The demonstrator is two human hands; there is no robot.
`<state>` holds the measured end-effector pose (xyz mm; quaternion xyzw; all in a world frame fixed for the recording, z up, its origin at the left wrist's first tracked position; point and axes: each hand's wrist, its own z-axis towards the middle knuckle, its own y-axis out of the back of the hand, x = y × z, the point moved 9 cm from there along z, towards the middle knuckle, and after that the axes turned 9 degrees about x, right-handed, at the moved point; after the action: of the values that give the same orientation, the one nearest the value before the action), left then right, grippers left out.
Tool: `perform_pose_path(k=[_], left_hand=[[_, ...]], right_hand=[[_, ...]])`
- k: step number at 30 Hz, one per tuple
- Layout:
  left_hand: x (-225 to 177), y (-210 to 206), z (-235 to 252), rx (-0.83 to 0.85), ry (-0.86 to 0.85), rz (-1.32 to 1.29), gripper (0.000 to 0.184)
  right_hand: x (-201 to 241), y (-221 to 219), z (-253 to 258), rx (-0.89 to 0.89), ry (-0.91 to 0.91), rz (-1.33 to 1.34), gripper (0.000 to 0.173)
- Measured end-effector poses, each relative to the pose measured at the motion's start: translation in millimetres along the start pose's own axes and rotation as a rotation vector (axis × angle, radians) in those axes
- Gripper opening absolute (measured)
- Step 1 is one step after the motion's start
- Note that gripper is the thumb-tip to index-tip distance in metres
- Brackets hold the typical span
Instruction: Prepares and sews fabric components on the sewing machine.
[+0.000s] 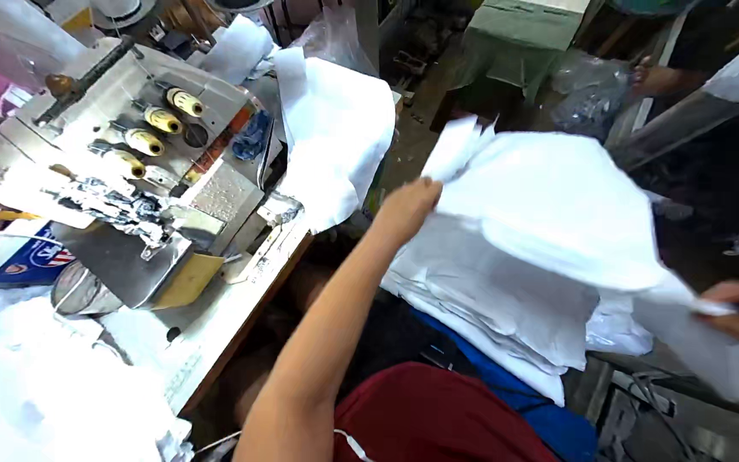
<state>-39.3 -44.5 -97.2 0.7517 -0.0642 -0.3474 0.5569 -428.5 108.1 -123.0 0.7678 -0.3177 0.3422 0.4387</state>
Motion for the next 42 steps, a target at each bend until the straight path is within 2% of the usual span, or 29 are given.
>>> perform_pose_path(k=[2,4,6,8,9,11,13,16,18,20,23,26,33,36,38,40,42], left_hand=[[31,-70,-20,0.174,0.103,-0.050,0.021],[56,-124,-47,0.373,0.213,-0.113,0.030],[66,-150,-72,0.508,0.306,-0.132,0.036],[71,-156,-90,0.635,0.382,-0.129,0.045],[72,-153,-98,0.680,0.398,-0.144,0.050],[74,-140,-111,0.683,0.376,-0.191,0.049],[70,-118,-124,0.590,0.322,-0.281,0.043],[64,-74,-143,0.340,0.278,-0.446,0.037],[66,-44,-157,0.120,0.279,-0.523,0.033],[73,-21,-173,-0.084,0.297,-0.581,0.029],[87,0,-193,-0.275,0.328,-0.698,0.028],[98,13,-195,-0.337,0.383,-0.842,0.029],[116,37,-158,-0.471,0.513,-0.888,0.033],[122,39,-142,-0.498,0.518,-0.973,0.021],[124,34,-136,-0.544,0.471,-1.153,0.011],[124,29,-133,-0.579,0.411,-1.363,0.004],[125,22,-131,-0.601,0.369,-1.529,0.007]], right_hand=[[-36,-72,7,0.031,-0.247,-0.009,0.022],[-73,-132,16,0.225,-0.354,-0.019,0.020],[-87,-161,23,0.425,-0.411,-0.052,0.020],[-71,-153,39,0.492,-0.412,-0.146,0.021],[-50,-142,53,0.450,-0.382,-0.224,0.022],[16,-126,92,0.226,-0.187,-0.375,0.023],[102,-143,124,0.008,0.175,-0.462,0.020],[209,-208,155,-0.174,0.733,-0.460,0.019],[252,-248,173,-0.273,0.975,-0.415,0.022],[278,-276,193,-0.360,1.090,-0.408,0.025],[293,-298,220,-0.467,1.153,-0.479,0.023],[300,-297,226,-0.474,1.185,-0.492,0.019],[310,-279,213,-0.389,1.156,-0.301,0.017],[316,-278,213,-0.372,1.169,-0.270,0.016],[315,-276,217,-0.313,1.099,-0.164,0.015],[309,-275,225,-0.216,0.950,0.015,0.015],[300,-277,235,-0.111,0.780,0.248,0.014]])
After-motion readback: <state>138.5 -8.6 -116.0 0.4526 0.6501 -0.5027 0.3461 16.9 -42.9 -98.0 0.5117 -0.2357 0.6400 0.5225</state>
